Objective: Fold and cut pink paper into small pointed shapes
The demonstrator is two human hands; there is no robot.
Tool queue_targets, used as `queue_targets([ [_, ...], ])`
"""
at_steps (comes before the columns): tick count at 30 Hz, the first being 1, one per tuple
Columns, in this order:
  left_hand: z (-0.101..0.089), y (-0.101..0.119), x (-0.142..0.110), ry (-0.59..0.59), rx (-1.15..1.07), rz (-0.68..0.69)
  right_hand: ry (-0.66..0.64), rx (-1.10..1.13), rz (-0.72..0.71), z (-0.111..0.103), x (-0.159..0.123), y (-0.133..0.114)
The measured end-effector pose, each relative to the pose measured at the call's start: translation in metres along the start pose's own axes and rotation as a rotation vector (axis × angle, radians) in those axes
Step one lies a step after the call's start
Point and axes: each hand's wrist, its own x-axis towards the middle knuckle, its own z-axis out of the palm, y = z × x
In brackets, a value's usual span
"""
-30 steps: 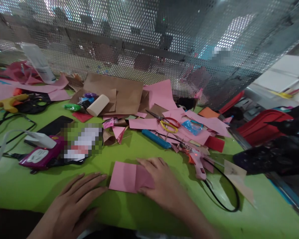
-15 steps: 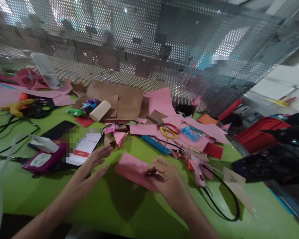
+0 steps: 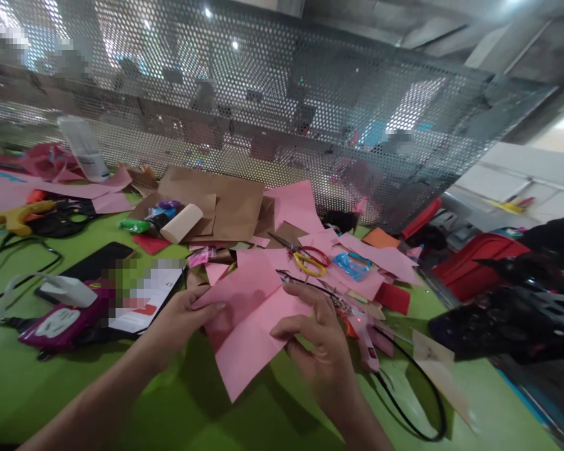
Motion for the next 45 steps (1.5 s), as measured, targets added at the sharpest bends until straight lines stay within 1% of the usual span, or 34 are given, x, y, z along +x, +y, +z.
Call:
queue_targets([
  [4, -0.002, -0.005, 0.001, 0.048, -0.049, 0.01, -0.022, 0.064, 0.123, 0.002, -0.005, 0.012],
  [9, -0.003, -0.009, -0.003, 0.091, -0.045, -0.004, -0.029, 0.114, 0.207, 0.005, -0.012, 0.019],
  [14, -0.005, -0.012, -0.003, 0.044, -0.01, 0.039, -0.012, 0.107, 0.234, 0.005, -0.012, 0.018],
  [19, -0.002, -0.006, -0.007, 0.072, -0.015, 0.012, -0.015, 0.108, 0.3, 0.004, -0.011, 0.019],
  [22, -0.001, -0.003, -0.009, 0.075, -0.026, 0.003, -0.001, 0.148, 0.331, 0.002, -0.01, 0.018],
  [25, -0.002, -0.004, -0.01, 0.067, -0.011, 0.013, 0.033, 0.183, 0.356, 0.001, -0.009, 0.016],
  [30, -0.004, -0.006, -0.012, 0.079, -0.026, 0.002, -0.006, 0.238, 0.352, 0.001, -0.008, 0.015],
  [36, -0.004, -0.004, -0.013, 0.09, -0.094, -0.038, 0.019, 0.268, 0.418, 0.003, -0.012, 0.019],
  [38, -0.004, -0.004, -0.012, 0.077, -0.122, -0.049, 0.016, 0.279, 0.44, 0.002, -0.014, 0.022],
  [41, -0.005, -0.005, -0.012, 0.026, -0.149, -0.065, 0.011, 0.288, 0.471, 0.001, -0.016, 0.024],
  [45, -0.007, -0.006, -0.012, 0.012, -0.173, -0.073, 0.014, 0.301, 0.454, 0.0, -0.014, 0.023],
])
